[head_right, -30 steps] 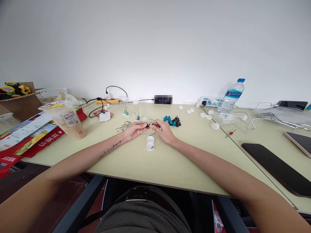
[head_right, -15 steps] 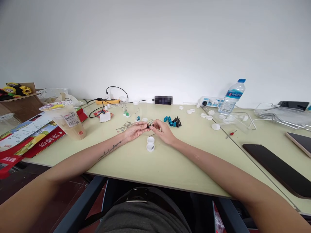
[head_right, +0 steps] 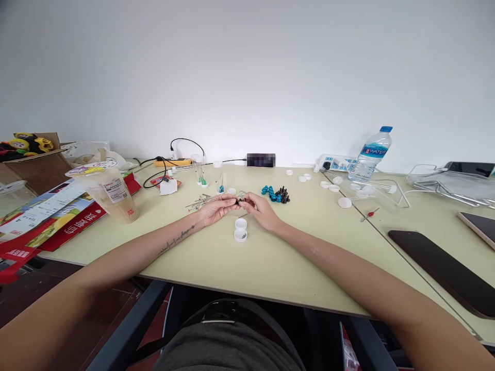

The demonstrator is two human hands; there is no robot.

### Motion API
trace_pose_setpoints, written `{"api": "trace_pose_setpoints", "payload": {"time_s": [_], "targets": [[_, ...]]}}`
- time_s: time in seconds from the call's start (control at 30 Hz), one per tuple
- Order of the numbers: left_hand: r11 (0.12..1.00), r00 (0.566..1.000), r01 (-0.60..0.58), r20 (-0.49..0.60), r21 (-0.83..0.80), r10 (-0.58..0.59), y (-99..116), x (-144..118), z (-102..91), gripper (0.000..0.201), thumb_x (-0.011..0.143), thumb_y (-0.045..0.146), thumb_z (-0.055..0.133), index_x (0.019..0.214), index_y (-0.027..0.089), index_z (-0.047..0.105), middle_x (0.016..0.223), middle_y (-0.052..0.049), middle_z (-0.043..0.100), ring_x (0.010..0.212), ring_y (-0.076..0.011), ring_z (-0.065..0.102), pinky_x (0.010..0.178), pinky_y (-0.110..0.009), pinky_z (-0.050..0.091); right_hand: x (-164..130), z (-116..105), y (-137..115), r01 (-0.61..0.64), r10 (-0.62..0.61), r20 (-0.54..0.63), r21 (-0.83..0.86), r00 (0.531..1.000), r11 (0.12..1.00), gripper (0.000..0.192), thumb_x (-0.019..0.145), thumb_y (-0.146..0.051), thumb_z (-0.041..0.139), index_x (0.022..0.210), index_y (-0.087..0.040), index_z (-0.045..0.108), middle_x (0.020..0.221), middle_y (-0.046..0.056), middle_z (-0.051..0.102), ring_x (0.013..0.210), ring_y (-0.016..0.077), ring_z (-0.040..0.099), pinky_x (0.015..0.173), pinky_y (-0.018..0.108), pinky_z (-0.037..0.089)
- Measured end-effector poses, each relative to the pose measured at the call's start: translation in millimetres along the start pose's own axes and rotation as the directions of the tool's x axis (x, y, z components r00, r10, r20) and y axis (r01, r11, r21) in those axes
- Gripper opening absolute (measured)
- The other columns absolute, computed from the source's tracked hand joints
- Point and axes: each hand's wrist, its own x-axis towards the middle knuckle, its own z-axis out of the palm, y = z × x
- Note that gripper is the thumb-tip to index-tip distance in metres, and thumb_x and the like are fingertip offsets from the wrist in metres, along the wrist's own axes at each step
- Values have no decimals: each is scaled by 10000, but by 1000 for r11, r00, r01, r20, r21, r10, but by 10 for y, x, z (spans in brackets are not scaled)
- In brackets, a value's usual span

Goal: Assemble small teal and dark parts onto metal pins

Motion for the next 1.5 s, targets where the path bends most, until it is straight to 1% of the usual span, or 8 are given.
{"api": "trace_pose_setpoints", "payload": {"time_s": [0.23,0.37,0.53,0.63,0.83,0.97,1.3,1.5], "targets": [[999,999,15,-42,-52,-17,-3,12,-3,226,678,108,680,902,87,664,918,-72,679,893,-139,638,920,-240,457,12,2,69,43,-50,-70,-97,996,994,193,843,-384,494,894,-201,527,798,19,557,709,151,518,670,285,409],[998,998,18,-51,-53,-21,-3,6,-3,227,670,102,685,896,92,666,886,-62,683,862,-133,644,917,-251,457,4,-3,32,42,-46,-52,-83,998,996,227,860,-411,462,882,-198,538,799,24,554,717,151,510,658,278,402],[1000,1000,27,0,10,-27,4,-14,25,220,685,130,678,901,89,668,885,-63,681,824,-122,644,889,-249,456,-15,-7,41,2,-1,50,-21,999,1000,352,904,-443,345,700,-192,484,626,-10,477,591,125,461,589,264,367],[999,1000,25,-6,35,-24,7,-19,39,228,683,140,681,905,88,665,877,-69,678,813,-125,644,879,-258,454,-18,-6,62,-12,14,49,-35,999,999,397,914,-444,307,643,-189,444,588,-18,448,564,118,440,572,260,350],[1000,997,-11,-75,-18,9,14,-8,47,183,663,124,694,842,95,667,804,-43,676,755,-101,643,853,-232,461,9,20,92,4,-9,-44,-90,999,996,197,866,-390,452,882,-197,491,759,9,527,686,143,486,632,268,382],[1000,998,-13,-60,7,13,25,-14,58,162,670,139,691,821,84,667,815,-55,676,764,-104,642,862,-234,455,18,34,128,-9,4,-70,-66,998,998,151,854,-332,477,927,-200,480,818,22,557,739,154,519,669,281,399],[1000,1000,-28,12,8,27,24,-35,93,161,686,144,676,842,103,668,832,-42,670,808,-121,638,906,-276,426,18,13,94,-17,17,8,-58,1000,998,307,913,-414,333,750,-198,479,672,-7,534,615,126,485,623,266,375],[1000,1000,-15,7,4,15,14,-32,108,150,683,127,674,831,102,667,821,-36,666,820,-115,632,925,-288,417,14,15,90,-23,25,41,-36,999,999,416,929,-428,264,635,-195,442,598,-14,490,590,126,475,638,269,368]]}}
